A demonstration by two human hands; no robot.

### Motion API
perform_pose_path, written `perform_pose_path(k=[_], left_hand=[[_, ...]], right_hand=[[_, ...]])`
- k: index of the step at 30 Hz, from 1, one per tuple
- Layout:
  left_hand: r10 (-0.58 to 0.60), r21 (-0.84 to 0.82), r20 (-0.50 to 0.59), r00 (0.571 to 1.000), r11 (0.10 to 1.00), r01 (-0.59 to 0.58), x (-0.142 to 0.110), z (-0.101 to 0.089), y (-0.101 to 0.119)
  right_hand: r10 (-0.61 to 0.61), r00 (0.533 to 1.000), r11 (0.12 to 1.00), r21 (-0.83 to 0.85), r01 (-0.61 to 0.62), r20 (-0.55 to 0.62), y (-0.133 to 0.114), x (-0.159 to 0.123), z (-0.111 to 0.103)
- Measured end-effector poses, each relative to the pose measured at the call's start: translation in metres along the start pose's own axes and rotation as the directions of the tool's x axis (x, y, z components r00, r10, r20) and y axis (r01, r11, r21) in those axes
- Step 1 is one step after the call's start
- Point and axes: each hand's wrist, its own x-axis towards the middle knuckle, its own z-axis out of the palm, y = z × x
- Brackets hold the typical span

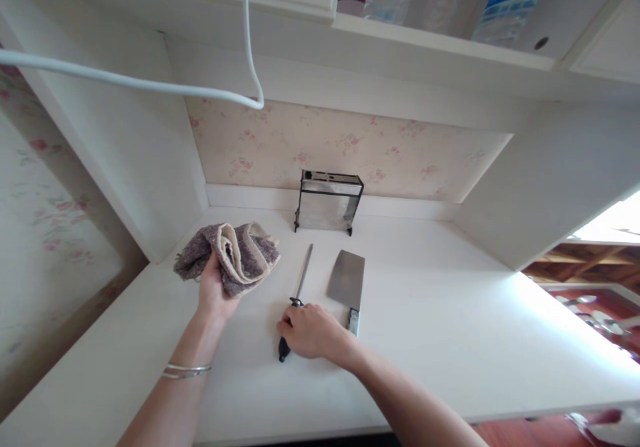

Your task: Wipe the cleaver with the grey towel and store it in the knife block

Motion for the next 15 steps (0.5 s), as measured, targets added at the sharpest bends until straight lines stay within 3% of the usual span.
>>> perform_pose_path(k=[3,10,15], left_hand=[[-0.031,0.044,-0.002,1.000,0.999,0.031,-0.003,0.004,-0.002],[-0.058,0.091,-0.069,0.996,0.994,0.064,-0.007,0.010,-0.007],[-0.034,0.126,-0.078,0.996,0.991,0.044,-0.004,0.004,-0.007]], right_hand=[[0.064,0.997,0.997,0.052,-0.062,-0.031,0.002,0.000,0.000],[0.057,0.988,0.997,0.062,-0.049,-0.147,0.007,-0.021,0.004],[0.103,0.971,0.989,-0.083,-0.124,-0.217,0.007,-0.048,-0.001]])
